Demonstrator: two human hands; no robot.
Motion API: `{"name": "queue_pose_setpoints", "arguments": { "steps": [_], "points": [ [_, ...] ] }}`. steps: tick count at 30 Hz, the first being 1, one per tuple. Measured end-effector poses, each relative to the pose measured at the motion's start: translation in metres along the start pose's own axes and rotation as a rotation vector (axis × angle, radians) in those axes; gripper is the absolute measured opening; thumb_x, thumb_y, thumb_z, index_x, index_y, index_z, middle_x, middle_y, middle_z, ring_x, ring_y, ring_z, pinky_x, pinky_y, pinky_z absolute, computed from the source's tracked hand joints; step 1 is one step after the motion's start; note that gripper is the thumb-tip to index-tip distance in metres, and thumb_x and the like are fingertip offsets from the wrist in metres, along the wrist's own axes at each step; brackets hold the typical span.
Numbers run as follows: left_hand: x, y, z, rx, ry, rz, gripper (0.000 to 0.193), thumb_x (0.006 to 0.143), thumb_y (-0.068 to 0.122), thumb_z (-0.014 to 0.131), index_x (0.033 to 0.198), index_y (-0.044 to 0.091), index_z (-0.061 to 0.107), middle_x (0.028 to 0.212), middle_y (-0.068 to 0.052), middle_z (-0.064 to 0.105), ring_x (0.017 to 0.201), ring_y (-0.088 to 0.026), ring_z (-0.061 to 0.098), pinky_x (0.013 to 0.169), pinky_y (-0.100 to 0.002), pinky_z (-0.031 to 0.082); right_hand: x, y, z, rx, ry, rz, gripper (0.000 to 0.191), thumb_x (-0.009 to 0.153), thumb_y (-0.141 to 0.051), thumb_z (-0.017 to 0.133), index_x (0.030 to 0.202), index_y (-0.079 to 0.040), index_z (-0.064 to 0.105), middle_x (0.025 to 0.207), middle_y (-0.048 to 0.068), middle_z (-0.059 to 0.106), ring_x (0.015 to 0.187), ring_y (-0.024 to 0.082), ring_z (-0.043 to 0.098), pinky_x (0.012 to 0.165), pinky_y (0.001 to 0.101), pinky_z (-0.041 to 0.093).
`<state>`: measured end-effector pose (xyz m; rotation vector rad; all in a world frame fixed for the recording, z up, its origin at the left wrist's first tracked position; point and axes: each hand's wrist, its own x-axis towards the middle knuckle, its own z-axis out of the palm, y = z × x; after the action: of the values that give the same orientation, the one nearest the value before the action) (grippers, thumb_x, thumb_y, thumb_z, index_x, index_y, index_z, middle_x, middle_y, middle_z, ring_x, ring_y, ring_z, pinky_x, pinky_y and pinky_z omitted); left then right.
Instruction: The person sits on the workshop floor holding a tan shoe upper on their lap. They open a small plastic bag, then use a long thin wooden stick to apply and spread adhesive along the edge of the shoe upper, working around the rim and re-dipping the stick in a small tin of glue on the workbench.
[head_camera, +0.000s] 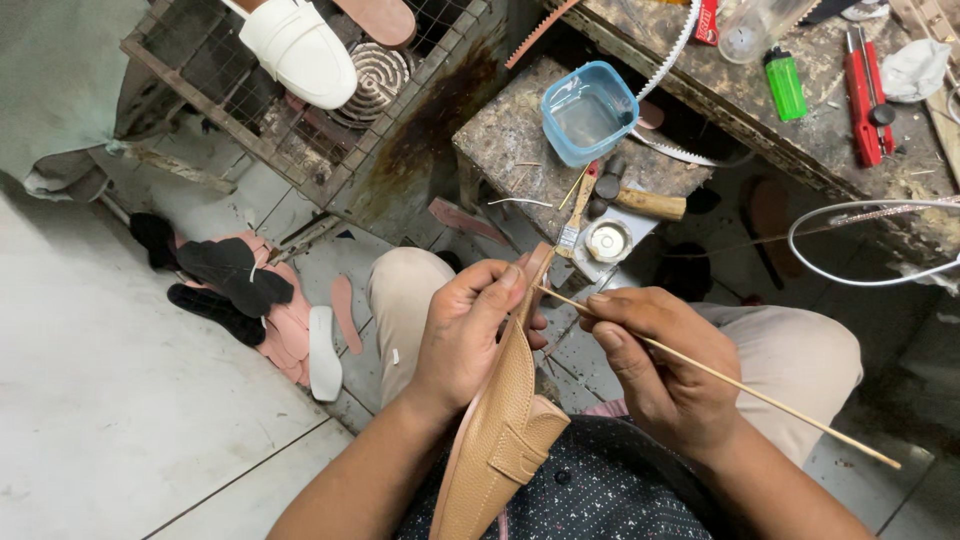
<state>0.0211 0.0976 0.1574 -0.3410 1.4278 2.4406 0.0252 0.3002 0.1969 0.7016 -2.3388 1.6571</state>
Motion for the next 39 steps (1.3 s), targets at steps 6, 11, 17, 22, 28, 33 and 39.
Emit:
{"name": "queue_pose_setpoints", "arguments": {
  "steps": [6,11,17,22,28,33,39],
  "points": [
    [0.001,0.002,0.000,0.038,0.010,0.005,0.023,0.103,0.023,0.058,0.108,0.002,0.066,0.090,-0.003,0.066,0.077,-0.011,0.065,0.068,-0.029,0.060,0.014,-0.011,0.002,-0.214,-0.076,-0.242,0.021,0.090,-0.001,0.073,0.110,0.003,0.066,0.101,0.018,0.071,0.085,0.027,0.072,0.072,0.0343,0.057],
    [0.002,-0.004,-0.004,0.045,-0.015,0.073,0.022,0.107,0.020,0.058,0.105,-0.001,0.065,0.087,-0.006,0.065,0.074,-0.012,0.063,0.067,-0.027,0.055,0.018,-0.025,0.002,-0.240,-0.197,-0.383,0.026,0.085,-0.004,0.078,0.107,0.003,0.066,0.098,0.017,0.071,0.080,0.029,0.071,0.066,0.0374,0.055],
    [0.006,-0.010,-0.009,-0.008,-0.008,-0.002,0.021,0.106,0.021,0.057,0.110,0.000,0.061,0.096,-0.005,0.063,0.079,-0.012,0.065,0.071,-0.032,0.060,0.010,-0.002,-0.003,-0.144,-0.144,-0.311,0.019,0.093,-0.004,0.073,0.110,0.000,0.067,0.103,0.015,0.072,0.085,0.025,0.074,0.070,0.0340,0.060],
    [0.006,-0.006,-0.016,-0.171,-0.088,-0.003,0.030,0.105,0.022,0.050,0.128,0.002,0.051,0.115,-0.014,0.067,0.086,-0.019,0.069,0.077,-0.034,0.061,0.007,0.064,-0.018,-0.309,0.121,0.021,0.011,0.105,-0.005,0.068,0.114,0.001,0.071,0.108,0.015,0.072,0.093,0.021,0.071,0.080,0.0319,0.057],
    [0.001,-0.004,-0.022,-0.258,-0.223,0.016,0.045,0.108,0.029,0.052,0.141,-0.001,0.045,0.127,-0.021,0.064,0.100,-0.024,0.070,0.086,-0.037,0.060,-0.013,0.143,-0.012,-0.310,0.202,0.307,0.014,0.101,-0.012,0.071,0.111,-0.004,0.076,0.102,0.010,0.067,0.092,0.017,0.065,0.079,0.0285,0.050],
    [-0.001,-0.008,-0.023,-0.195,-0.245,0.037,0.056,0.107,0.037,0.054,0.147,-0.001,0.041,0.133,-0.020,0.060,0.108,-0.024,0.070,0.089,-0.038,0.061,-0.032,0.174,-0.004,-0.262,0.270,0.369,0.018,0.101,-0.014,0.072,0.115,-0.005,0.077,0.100,0.007,0.064,0.088,0.014,0.061,0.077,0.0265,0.048],
    [-0.001,-0.016,-0.021,-0.263,-0.236,-0.013,0.048,0.108,0.032,0.053,0.143,0.000,0.045,0.126,-0.021,0.062,0.096,-0.024,0.071,0.080,-0.036,0.063,-0.034,0.183,0.005,-0.108,0.286,0.532,0.020,0.099,-0.015,0.071,0.115,-0.005,0.078,0.095,0.003,0.061,0.083,0.012,0.057,0.072,0.0255,0.046]
  ]
}}
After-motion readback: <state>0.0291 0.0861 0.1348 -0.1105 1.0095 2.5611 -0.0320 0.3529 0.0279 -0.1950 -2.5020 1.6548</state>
